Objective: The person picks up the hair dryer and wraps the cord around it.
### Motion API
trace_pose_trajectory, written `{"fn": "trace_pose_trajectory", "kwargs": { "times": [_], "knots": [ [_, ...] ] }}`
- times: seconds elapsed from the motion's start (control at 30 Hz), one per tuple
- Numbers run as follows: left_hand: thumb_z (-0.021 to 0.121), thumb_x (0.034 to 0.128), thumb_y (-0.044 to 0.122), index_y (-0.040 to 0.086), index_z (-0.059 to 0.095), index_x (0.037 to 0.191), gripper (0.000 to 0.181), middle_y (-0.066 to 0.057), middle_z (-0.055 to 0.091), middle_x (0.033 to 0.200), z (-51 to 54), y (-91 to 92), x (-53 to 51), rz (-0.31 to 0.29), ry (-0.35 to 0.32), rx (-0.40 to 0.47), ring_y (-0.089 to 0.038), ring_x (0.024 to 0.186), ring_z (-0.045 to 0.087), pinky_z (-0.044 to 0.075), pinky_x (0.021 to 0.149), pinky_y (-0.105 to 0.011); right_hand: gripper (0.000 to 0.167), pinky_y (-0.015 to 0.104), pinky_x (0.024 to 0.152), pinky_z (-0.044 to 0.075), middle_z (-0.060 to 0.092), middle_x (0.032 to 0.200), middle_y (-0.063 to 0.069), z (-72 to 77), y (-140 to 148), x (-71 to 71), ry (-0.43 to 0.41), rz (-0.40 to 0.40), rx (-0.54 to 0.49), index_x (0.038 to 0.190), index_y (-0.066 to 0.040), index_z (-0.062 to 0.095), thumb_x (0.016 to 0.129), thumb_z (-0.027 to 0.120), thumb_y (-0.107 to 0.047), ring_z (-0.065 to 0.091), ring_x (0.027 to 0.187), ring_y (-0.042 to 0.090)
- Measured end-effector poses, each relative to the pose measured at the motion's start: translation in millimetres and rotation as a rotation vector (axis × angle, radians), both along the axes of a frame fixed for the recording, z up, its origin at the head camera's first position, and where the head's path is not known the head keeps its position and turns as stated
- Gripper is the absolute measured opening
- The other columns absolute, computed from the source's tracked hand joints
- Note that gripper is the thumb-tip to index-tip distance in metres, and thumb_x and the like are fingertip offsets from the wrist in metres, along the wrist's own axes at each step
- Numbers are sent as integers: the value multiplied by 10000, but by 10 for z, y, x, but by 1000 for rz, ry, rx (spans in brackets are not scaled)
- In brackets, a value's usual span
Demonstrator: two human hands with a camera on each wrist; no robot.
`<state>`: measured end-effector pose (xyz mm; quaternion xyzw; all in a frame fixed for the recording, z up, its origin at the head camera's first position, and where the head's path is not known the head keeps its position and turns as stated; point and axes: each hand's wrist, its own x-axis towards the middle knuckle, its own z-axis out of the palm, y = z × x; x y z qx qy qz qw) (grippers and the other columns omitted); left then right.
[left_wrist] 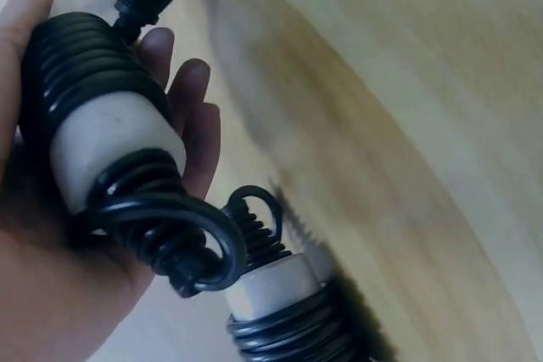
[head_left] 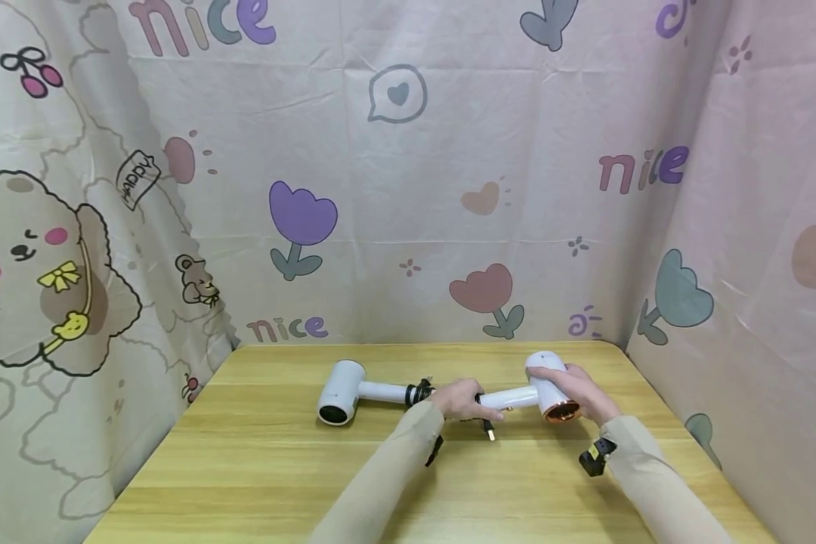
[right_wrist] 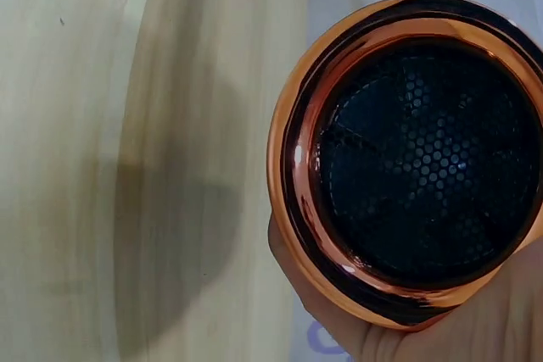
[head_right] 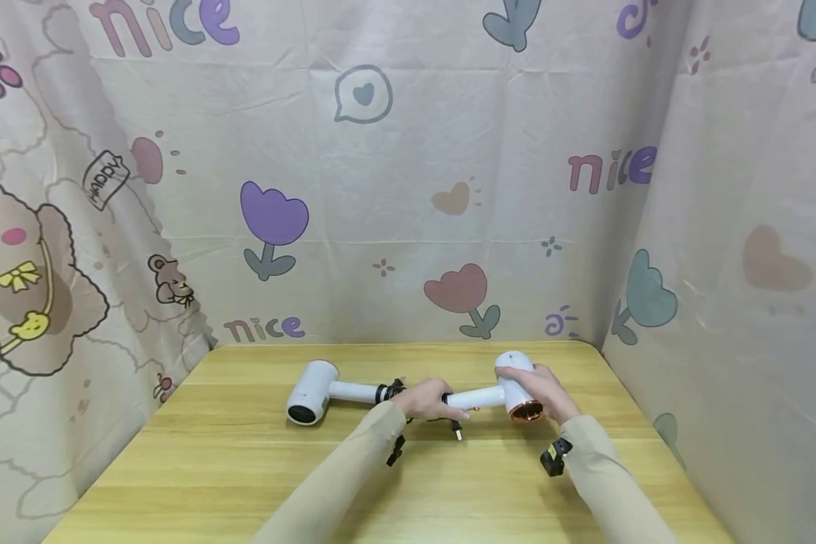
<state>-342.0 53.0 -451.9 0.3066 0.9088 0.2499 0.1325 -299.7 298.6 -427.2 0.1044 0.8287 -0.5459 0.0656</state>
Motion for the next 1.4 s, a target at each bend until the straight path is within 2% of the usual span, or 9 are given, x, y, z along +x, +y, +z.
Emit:
{"fn": "trace_pose_trajectory", "kwargs": {
  "times": [0.17, 0.37, 0.47, 0.63, 0.8, 0.97, 1.17, 1.27, 1.4],
  "knots": [
    [759, 798, 518, 144, 634, 822, 395, 57, 539, 653, -105, 41, -8, 23, 44, -42, -81, 555, 445, 388, 479, -228, 874, 287, 639, 551, 597, 971, 158, -64, 30, -62, -21, 6, 19, 1338, 126, 347, 876, 648, -552, 603, 760, 195],
    [727, 818, 548, 147, 660, 885, 413, 70, 569, 699, -183, 123, -13, -9, 104, -113, -73, 603, 483, 416, 532, -212, 696, 263, 608, 537, 609, 857, 101, -172, 99, -135, -53, 23, 29, 1157, 79, 471, 867, 666, -522, 597, 702, 176],
    [681, 840, 586, 158, 667, 945, 441, 68, 585, 738, -197, 175, 10, -14, 170, -164, -74, 640, 500, 429, 572, -208, 698, 263, 619, 530, 607, 875, 111, -217, 161, -176, -75, 28, 38, 1158, 78, 474, 868, 658, -529, 596, 727, 188],
    [559, 864, 689, 178, 611, 1112, 570, 31, 579, 885, -195, 264, 100, 34, 304, -314, -99, 781, 513, 467, 712, -240, 811, 267, 669, 499, 544, 1014, 175, -259, 272, -218, -122, 35, 99, 1249, 83, 369, 858, 637, -575, 555, 850, 237],
    [449, 921, 689, 219, 559, 1192, 554, 3, 573, 1015, -233, 357, 166, 71, 393, -385, -136, 876, 527, 480, 799, -294, 786, 280, 660, 500, 551, 989, 163, -275, 353, -214, -129, 30, 137, 1214, 69, 391, 853, 636, -585, 555, 829, 232],
    [417, 984, 585, 231, 566, 1232, 458, 16, 576, 1059, -235, 446, 262, 51, 401, -389, -118, 916, 533, 479, 799, -302, 690, 270, 630, 499, 576, 893, 128, -248, 433, -186, -102, 23, 191, 1127, 76, 470, 873, 633, -544, 561, 757, 202],
    [470, 994, 516, 258, 596, 1187, 346, 72, 603, 1095, -235, 534, 310, 59, 409, -346, -89, 971, 541, 455, 850, -301, 605, 278, 564, 505, 587, 813, 121, -233, 481, -194, -31, -23, 289, 1015, 65, 540, 861, 662, -507, 569, 670, 188],
    [487, 983, 530, 277, 593, 1175, 334, 87, 602, 1070, -238, 534, 309, 65, 413, -348, -79, 938, 533, 425, 813, -288, 641, 281, 570, 504, 597, 837, 142, -210, 474, -189, -8, -21, 325, 1062, 88, 540, 860, 668, -507, 577, 695, 201],
    [502, 976, 534, 266, 585, 1195, 356, 79, 606, 1038, -230, 503, 292, 46, 416, -326, -72, 900, 541, 430, 797, -275, 819, 288, 610, 502, 590, 984, 240, -157, 440, -164, 8, 11, 400, 1266, 164, 438, 884, 630, -535, 580, 793, 254]
  ]
}}
